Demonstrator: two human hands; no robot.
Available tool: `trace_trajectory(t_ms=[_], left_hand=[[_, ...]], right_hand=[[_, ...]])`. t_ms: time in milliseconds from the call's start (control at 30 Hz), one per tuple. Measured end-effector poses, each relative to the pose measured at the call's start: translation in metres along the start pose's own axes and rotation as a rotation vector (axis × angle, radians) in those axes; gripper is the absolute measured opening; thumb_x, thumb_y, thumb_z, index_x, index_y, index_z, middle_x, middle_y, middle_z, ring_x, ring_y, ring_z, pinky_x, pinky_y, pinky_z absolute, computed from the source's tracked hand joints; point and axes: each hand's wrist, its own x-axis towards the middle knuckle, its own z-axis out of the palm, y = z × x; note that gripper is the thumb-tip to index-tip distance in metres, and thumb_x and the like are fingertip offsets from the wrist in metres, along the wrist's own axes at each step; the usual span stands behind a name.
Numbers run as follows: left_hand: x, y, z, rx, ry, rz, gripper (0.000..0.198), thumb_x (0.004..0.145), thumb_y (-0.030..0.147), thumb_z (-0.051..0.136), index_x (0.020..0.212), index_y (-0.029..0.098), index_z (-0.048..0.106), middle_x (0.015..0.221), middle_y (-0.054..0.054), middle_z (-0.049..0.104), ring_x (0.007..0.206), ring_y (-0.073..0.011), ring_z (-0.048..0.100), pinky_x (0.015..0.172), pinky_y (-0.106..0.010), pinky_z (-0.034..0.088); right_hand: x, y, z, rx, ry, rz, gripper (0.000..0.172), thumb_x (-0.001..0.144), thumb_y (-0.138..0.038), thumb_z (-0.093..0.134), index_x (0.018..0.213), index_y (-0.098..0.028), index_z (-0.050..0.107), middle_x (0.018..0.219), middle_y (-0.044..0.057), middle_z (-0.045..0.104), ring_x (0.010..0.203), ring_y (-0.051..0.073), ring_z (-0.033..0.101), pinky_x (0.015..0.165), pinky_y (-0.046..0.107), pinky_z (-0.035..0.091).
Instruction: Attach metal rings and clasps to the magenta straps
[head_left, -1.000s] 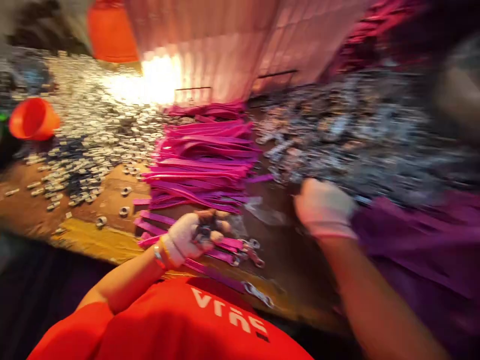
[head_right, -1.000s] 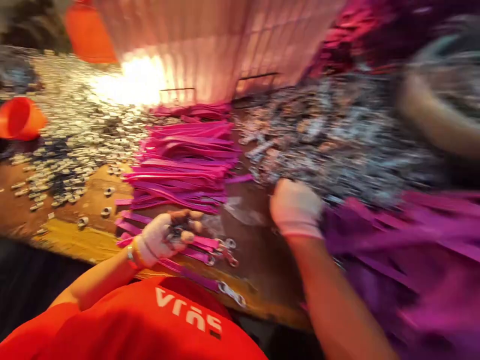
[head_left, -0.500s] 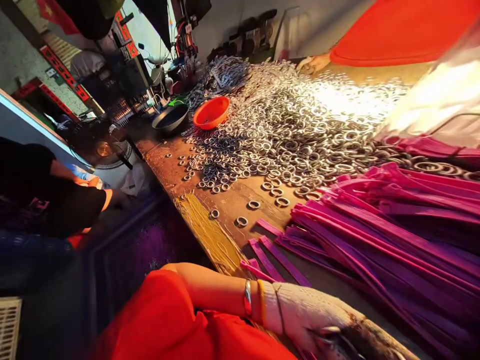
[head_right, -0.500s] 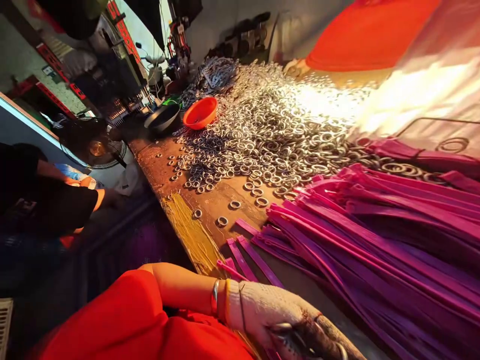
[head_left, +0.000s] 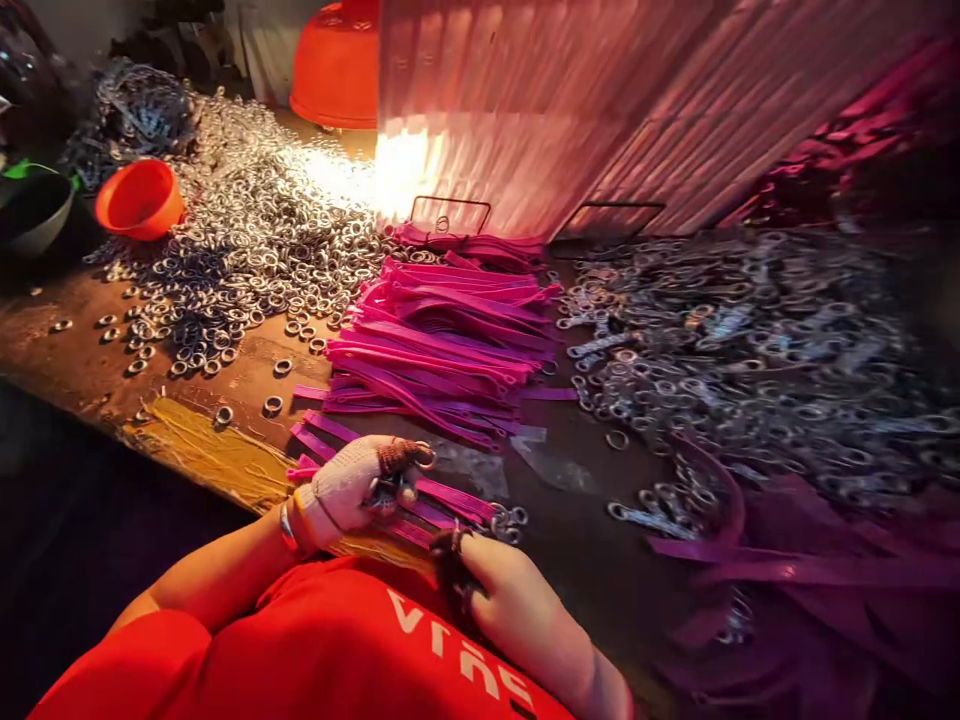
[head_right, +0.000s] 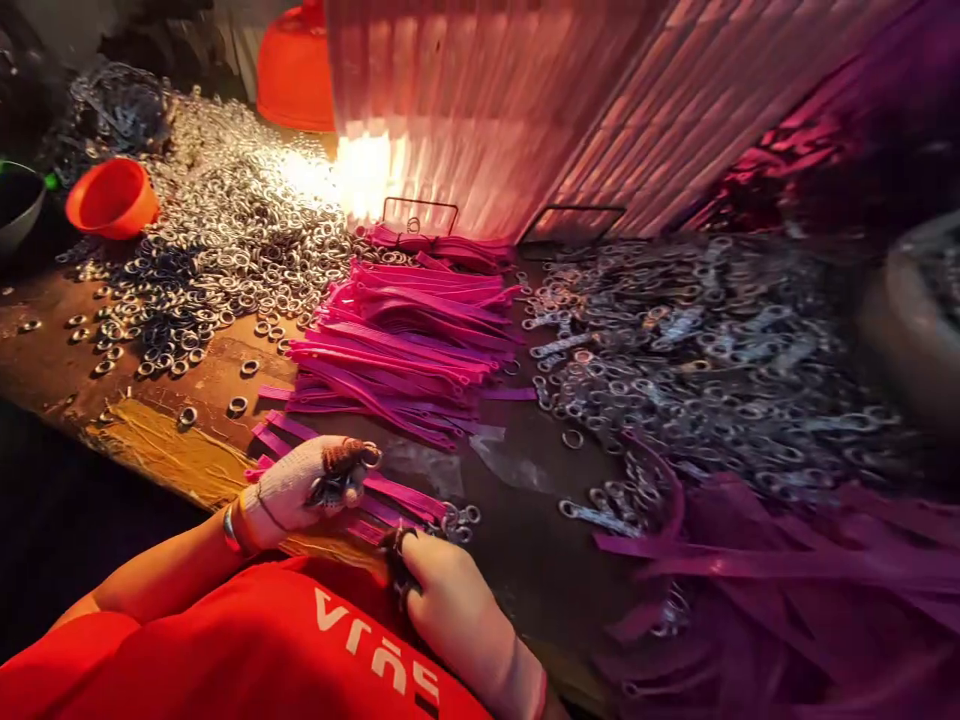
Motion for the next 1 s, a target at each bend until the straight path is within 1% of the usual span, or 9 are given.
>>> trace_trajectory(t_ms=[67, 200, 333, 433, 633, 733, 833, 900, 1000], left_hand=[[-0.002, -0.002, 0.002, 0.039, 0.008, 0.015, 0.034, 0.075, 0.042, 0.076, 0.088, 0.013, 0.064, 0.066, 0.001, 0.059, 0.042, -0.0067, 0.05, 0.032, -0.016, 0.024], [-0.005, -0.003, 0.007, 0.126, 0.032, 0.084, 0.034, 0.078, 0.044, 0.073, 0.082, 0.012, 0.063, 0.065, 0.001, 0.057, 0.041, -0.0056, 0.046, 0.033, -0.017, 0.024], [-0.004, -0.004, 0.007, 0.026, -0.087, -0.087, 0.027, 0.076, 0.038, 0.071, 0.077, 0.012, 0.061, 0.059, 0.003, 0.051, 0.038, -0.0043, 0.039, 0.034, -0.018, 0.023], [-0.004, -0.003, 0.005, 0.043, -0.147, -0.142, 0.029, 0.077, 0.038, 0.07, 0.069, 0.013, 0.057, 0.054, 0.004, 0.047, 0.036, -0.0039, 0.033, 0.035, -0.019, 0.021], [-0.002, -0.003, 0.008, 0.172, -0.178, -0.207, 0.032, 0.075, 0.039, 0.073, 0.067, 0.014, 0.054, 0.052, 0.004, 0.047, 0.037, -0.0041, 0.035, 0.036, -0.019, 0.021], [0.005, -0.011, 0.008, 0.073, -0.185, -0.266, 0.028, 0.072, 0.038, 0.073, 0.072, 0.013, 0.058, 0.053, 0.005, 0.05, 0.037, -0.0042, 0.038, 0.035, -0.018, 0.023], [0.008, -0.015, 0.008, -0.028, -0.164, -0.283, 0.039, 0.074, 0.052, 0.069, 0.08, 0.014, 0.062, 0.061, 0.001, 0.058, 0.041, -0.0071, 0.048, 0.035, -0.018, 0.027], [0.005, -0.014, 0.008, 0.057, -0.165, -0.208, 0.046, 0.076, 0.059, 0.066, 0.082, 0.014, 0.063, 0.065, -0.001, 0.061, 0.044, -0.0095, 0.053, 0.036, -0.019, 0.031], [-0.004, -0.009, 0.011, 0.297, -0.161, -0.064, 0.038, 0.076, 0.051, 0.07, 0.077, 0.014, 0.061, 0.056, 0.0, 0.057, 0.042, -0.0087, 0.049, 0.037, -0.018, 0.032]], right_hand=[[0.01, 0.007, -0.002, -0.065, 0.109, -0.018, 0.028, 0.081, -0.016, 0.046, 0.095, -0.018, 0.071, 0.091, 0.008, 0.074, 0.087, 0.024, 0.068, 0.077, 0.031, 0.053], [0.022, 0.004, -0.017, -0.043, 0.372, -0.193, 0.047, 0.079, -0.006, 0.043, 0.12, -0.021, 0.062, 0.11, 0.008, 0.07, 0.103, 0.023, 0.066, 0.09, 0.034, 0.052], [0.034, -0.009, -0.031, -0.256, 0.492, -0.387, 0.064, 0.073, 0.001, 0.043, 0.132, -0.02, 0.05, 0.116, 0.012, 0.062, 0.109, 0.026, 0.059, 0.093, 0.041, 0.051], [0.041, -0.012, -0.032, -0.369, 0.423, -0.466, 0.069, 0.065, 0.004, 0.042, 0.13, -0.019, 0.05, 0.113, 0.012, 0.06, 0.108, 0.027, 0.058, 0.09, 0.042, 0.051], [0.04, -0.013, -0.037, -0.409, 0.325, -0.466, 0.046, 0.067, -0.001, 0.044, 0.108, -0.013, 0.06, 0.098, 0.013, 0.063, 0.091, 0.025, 0.059, 0.078, 0.037, 0.049], [0.037, -0.015, -0.044, -0.494, 0.288, -0.399, 0.029, 0.069, -0.006, 0.045, 0.092, -0.013, 0.062, 0.088, 0.011, 0.064, 0.079, 0.023, 0.057, 0.071, 0.033, 0.044], [0.038, -0.019, -0.053, -0.605, 0.195, -0.273, 0.008, 0.074, -0.013, 0.05, 0.073, -0.017, 0.057, 0.073, 0.008, 0.062, 0.065, 0.02, 0.053, 0.061, 0.031, 0.035], [0.042, -0.024, -0.059, -0.649, 0.078, -0.155, 0.008, 0.077, -0.018, 0.052, 0.07, -0.019, 0.054, 0.068, 0.006, 0.062, 0.059, 0.018, 0.05, 0.057, 0.03, 0.029], [0.049, -0.035, -0.065, -0.638, -0.099, -0.033, 0.013, 0.081, -0.021, 0.051, 0.069, -0.019, 0.054, 0.066, 0.004, 0.063, 0.056, 0.016, 0.049, 0.055, 0.029, 0.025]])
